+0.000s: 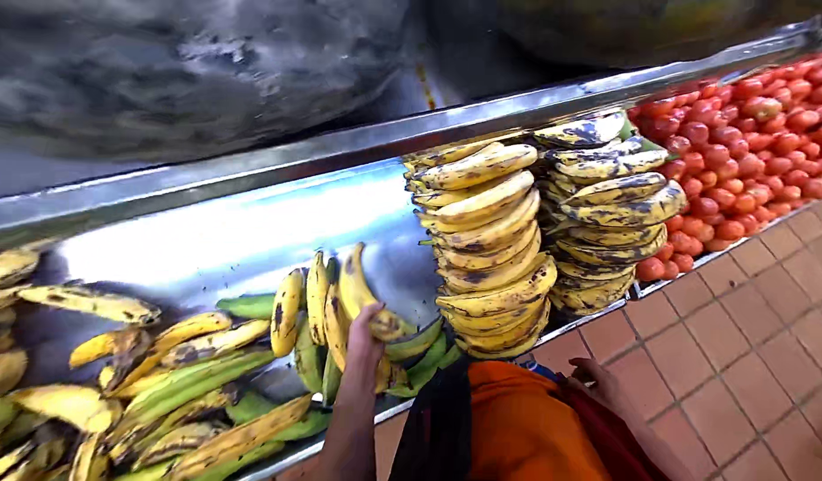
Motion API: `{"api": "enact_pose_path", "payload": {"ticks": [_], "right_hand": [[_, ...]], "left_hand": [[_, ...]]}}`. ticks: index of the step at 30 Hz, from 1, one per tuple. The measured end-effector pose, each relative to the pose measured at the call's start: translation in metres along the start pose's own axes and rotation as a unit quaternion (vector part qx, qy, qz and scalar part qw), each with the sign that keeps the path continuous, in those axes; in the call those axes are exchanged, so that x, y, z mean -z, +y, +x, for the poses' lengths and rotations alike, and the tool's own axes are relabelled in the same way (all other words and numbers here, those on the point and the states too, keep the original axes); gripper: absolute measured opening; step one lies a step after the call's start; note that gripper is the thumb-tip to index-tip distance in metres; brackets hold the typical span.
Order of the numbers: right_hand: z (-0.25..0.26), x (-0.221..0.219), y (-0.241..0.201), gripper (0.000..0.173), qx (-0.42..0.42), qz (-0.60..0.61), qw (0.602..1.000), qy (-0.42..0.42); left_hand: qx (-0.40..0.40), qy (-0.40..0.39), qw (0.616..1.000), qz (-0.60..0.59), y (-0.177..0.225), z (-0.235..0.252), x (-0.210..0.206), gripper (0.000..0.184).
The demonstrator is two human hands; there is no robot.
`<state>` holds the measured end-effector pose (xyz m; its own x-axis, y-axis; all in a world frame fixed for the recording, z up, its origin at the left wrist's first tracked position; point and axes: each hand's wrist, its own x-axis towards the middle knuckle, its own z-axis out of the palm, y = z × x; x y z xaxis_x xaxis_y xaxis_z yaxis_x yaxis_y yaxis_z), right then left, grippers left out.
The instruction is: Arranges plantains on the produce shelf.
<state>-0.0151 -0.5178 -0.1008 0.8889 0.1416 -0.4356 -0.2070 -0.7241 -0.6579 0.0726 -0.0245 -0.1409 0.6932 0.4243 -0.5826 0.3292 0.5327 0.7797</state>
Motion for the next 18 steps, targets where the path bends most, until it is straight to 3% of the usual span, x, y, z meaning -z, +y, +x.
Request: {"api": "enact_pose_path", "payload": {"ticks": [2, 4, 7, 9, 12, 14, 16, 18], "right_hand": [[-0.003, 0.002, -0.006, 0.043, -0.021, 0.024, 0.999, 0.011], [-0.004, 0.001, -0.011, 0.04, -0.044, 0.055, 0.998, 0.01], [0.006, -0.004, -0.012, 0.041, -0.039, 0.067, 0.997, -0.017], [0.016, -0.003, -0.017, 0.042, -0.021, 0.043, 0.997, -0.056], [0.026, -0.004, -0.02, 0.045, 0.019, 0.007, 0.996, -0.086], [0.028, -0.008, -0.02, 0.044, 0.042, -0.001, 0.996, -0.084], [0.024, -0.011, -0.018, 0.043, 0.054, 0.003, 0.996, -0.075], [0.017, -0.016, -0.013, 0.04, 0.062, 0.023, 0.996, -0.055]], "left_hand": [[-0.08, -0.084, 0.993, -0.02, 0.018, -0.029, 0.029, 0.046], [-0.182, -0.105, 0.975, 0.074, 0.049, -0.055, 0.043, 0.077], [-0.245, -0.133, 0.935, 0.221, 0.097, -0.093, 0.039, 0.095], [-0.24, -0.152, 0.891, 0.355, 0.12, -0.118, 0.007, 0.09], [-0.285, -0.237, 0.779, 0.506, 0.119, -0.135, -0.056, 0.071], [-0.359, -0.281, 0.663, 0.595, 0.104, -0.134, -0.102, 0.069], [-0.427, -0.287, 0.567, 0.643, 0.086, -0.135, -0.144, 0.068], [-0.463, -0.281, 0.503, 0.673, 0.068, -0.131, -0.174, 0.064]]}}
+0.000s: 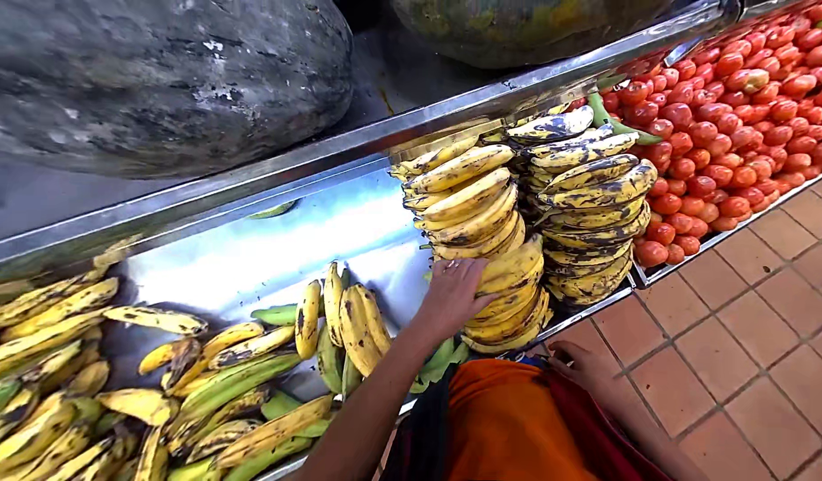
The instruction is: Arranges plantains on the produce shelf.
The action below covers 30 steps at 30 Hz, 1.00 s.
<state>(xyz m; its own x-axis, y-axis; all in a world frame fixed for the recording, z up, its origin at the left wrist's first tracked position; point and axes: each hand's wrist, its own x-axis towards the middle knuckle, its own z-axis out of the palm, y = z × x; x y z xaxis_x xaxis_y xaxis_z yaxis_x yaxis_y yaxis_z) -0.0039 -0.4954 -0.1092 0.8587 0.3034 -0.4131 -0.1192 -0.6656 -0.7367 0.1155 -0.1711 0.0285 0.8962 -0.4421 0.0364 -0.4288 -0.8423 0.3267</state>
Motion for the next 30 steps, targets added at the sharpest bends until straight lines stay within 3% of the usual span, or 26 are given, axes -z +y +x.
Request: {"api": "enact_pose_path", "payload": {"ticks": [8, 16, 20, 25, 30], "right_hand": [[-0.025, 0.001, 0.023, 0.037, -0.036, 0.1, 0.992, 0.066], [-0.024, 0.004, 0.031, 0.036, -0.024, 0.051, 0.996, 0.064], [-0.011, 0.01, 0.019, 0.039, 0.006, 0.006, 0.999, 0.037], [0.012, 0.018, -0.003, 0.039, 0.063, -0.001, 0.998, 0.015], [0.026, 0.03, -0.025, 0.043, 0.082, 0.015, 0.996, -0.003]], "left_hand": [[0.053, 0.028, 0.997, 0.047, 0.017, 0.02, -0.037, 0.065], [0.124, 0.08, 0.989, 0.013, 0.021, 0.009, -0.046, 0.067], [0.089, 0.079, 0.993, 0.005, 0.019, 0.011, -0.039, 0.066], [0.111, 0.065, 0.992, -0.004, 0.023, 0.01, -0.039, 0.067], [0.129, 0.133, 0.982, -0.04, 0.019, -0.011, -0.038, 0.082]]}}
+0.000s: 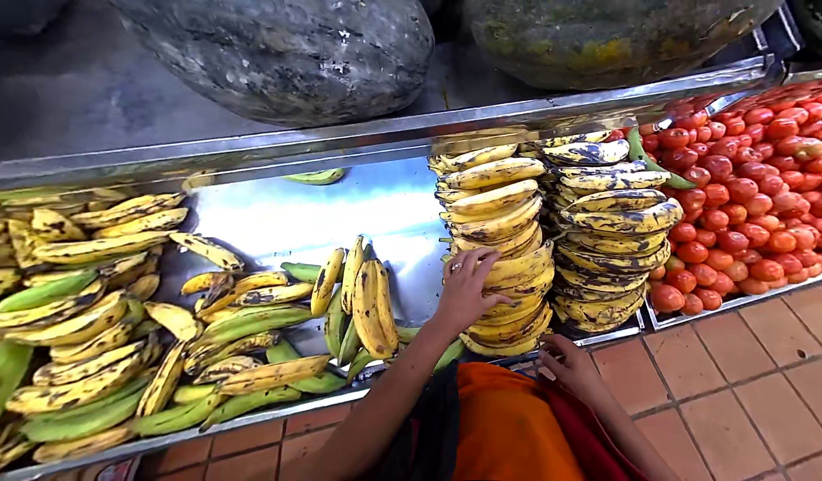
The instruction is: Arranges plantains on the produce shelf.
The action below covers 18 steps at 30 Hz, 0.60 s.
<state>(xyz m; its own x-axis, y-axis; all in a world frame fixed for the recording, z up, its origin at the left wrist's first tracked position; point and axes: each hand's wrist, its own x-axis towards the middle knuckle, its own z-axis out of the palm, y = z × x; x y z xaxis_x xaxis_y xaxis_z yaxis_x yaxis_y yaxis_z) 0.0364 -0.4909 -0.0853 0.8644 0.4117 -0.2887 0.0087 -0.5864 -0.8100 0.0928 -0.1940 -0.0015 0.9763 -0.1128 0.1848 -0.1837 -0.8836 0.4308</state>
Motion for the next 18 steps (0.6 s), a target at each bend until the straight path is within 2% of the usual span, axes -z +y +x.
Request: {"api": "enact_pose_path", "payload": {"ticks": [4, 7, 10, 12, 15, 17, 18], "right_hand": [[0.004, 0.016, -0.016, 0.049, -0.016, 0.076, 0.996, 0.036], [0.005, 0.029, -0.031, 0.055, -0.004, 0.16, 0.982, 0.105], [-0.002, 0.051, -0.065, 0.057, 0.045, 0.229, 0.962, 0.139], [-0.003, 0.073, -0.1, 0.062, 0.144, 0.233, 0.95, 0.152], [0.018, 0.106, -0.147, 0.072, 0.287, 0.195, 0.924, 0.162], [0.045, 0.113, -0.171, 0.081, 0.306, 0.183, 0.923, 0.142], [0.058, 0.112, -0.18, 0.082, 0.302, 0.165, 0.93, 0.132]], "left_hand": [[0.116, 0.132, 0.981, -0.085, -0.031, -0.042, 0.018, 0.069], [0.235, 0.169, 0.941, -0.175, -0.066, -0.094, 0.015, 0.055], [0.367, 0.102, 0.877, -0.293, -0.078, -0.161, -0.003, 0.043], [0.443, 0.026, 0.827, -0.346, -0.081, -0.205, -0.028, 0.045], [0.53, -0.103, 0.763, -0.355, -0.075, -0.274, -0.089, 0.048], [0.593, -0.135, 0.701, -0.372, -0.068, -0.305, -0.116, 0.048], [0.618, -0.132, 0.684, -0.365, -0.068, -0.312, -0.121, 0.048]]}}
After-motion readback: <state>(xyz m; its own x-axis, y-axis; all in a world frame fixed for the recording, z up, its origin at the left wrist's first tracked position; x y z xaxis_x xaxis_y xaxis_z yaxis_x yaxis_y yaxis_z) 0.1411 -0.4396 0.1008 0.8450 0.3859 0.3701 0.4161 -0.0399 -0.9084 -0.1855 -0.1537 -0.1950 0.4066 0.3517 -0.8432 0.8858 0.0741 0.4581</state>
